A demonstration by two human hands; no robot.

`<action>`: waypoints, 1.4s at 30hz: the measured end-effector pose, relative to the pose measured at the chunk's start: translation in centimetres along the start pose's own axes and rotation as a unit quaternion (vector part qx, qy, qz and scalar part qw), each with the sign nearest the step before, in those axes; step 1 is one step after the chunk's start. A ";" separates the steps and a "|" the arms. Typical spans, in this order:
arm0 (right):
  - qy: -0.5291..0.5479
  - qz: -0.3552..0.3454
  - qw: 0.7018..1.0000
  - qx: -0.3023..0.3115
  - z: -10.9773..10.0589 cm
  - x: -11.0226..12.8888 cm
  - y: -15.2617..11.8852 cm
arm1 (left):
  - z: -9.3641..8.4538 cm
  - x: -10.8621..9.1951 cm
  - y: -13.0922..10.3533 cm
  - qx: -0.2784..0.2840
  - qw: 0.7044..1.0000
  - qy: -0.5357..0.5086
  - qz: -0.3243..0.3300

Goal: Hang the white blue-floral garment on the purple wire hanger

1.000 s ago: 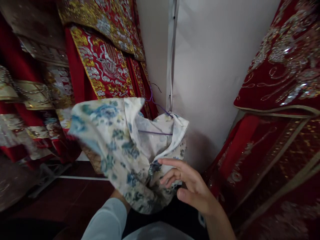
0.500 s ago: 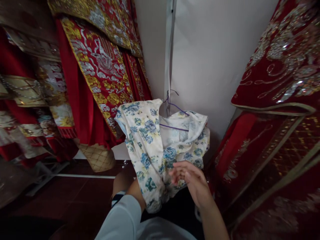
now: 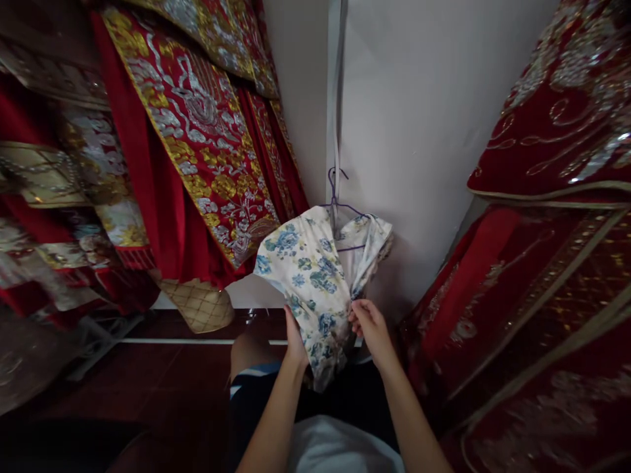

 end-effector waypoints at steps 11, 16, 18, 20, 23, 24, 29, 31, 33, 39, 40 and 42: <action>0.075 -0.009 0.997 -0.021 1.0 0.0 1.5 | 0.8 -4.6 -1.2 -0.039 0.961 0.241 0.128; 0.072 -0.053 0.993 -0.072 -1.5 1.2 0.6 | -1.1 -9.7 -3.5 -0.159 0.855 0.309 0.386; 0.000 -0.073 0.997 -0.030 -0.5 2.1 0.2 | 0.7 -10.2 -5.3 -0.152 0.786 0.376 0.467; -0.069 -0.107 0.992 0.019 1.2 3.2 -0.3 | 3.5 -8.9 -5.6 -0.071 0.761 0.442 0.469; -0.099 -0.140 0.983 0.066 3.4 4.3 -1.2 | 6.8 -4.5 -3.8 0.103 0.798 0.486 0.341; -0.089 -0.137 0.984 0.076 3.9 4.4 -1.3 | 7.2 -3.3 -3.3 0.132 0.810 0.486 0.301; 0.041 -0.011 0.994 0.103 5.2 3.8 0.9 | 7.1 -2.0 -1.8 0.127 0.805 0.515 0.266; 0.080 0.004 0.993 0.082 4.9 5.7 3.4 | 6.8 -1.3 -1.4 0.133 0.777 0.565 0.244; 0.089 -0.002 0.994 0.060 4.6 8.9 6.2 | 6.5 -0.7 -1.1 0.141 0.744 0.614 0.220; 0.087 -0.022 0.993 0.078 5.7 17.3 10.8 | 5.6 0.1 0.0 0.183 0.646 0.720 0.174; 0.084 -0.027 0.993 0.081 5.8 17.7 10.7 | 5.5 0.0 0.4 0.188 0.641 0.725 0.165; 0.073 -0.035 0.994 0.078 5.8 17.7 10.2 | 5.9 -0.8 1.4 0.198 0.653 0.715 0.154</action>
Point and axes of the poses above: each hand's wrist, its own y-axis towards the middle knuckle, its own z-axis out of the palm, x = y × z, the point moved 10 cm from there along y, towards the middle knuckle, and after that the axes turned 13 degrees about -y, right-handed, at the moved point
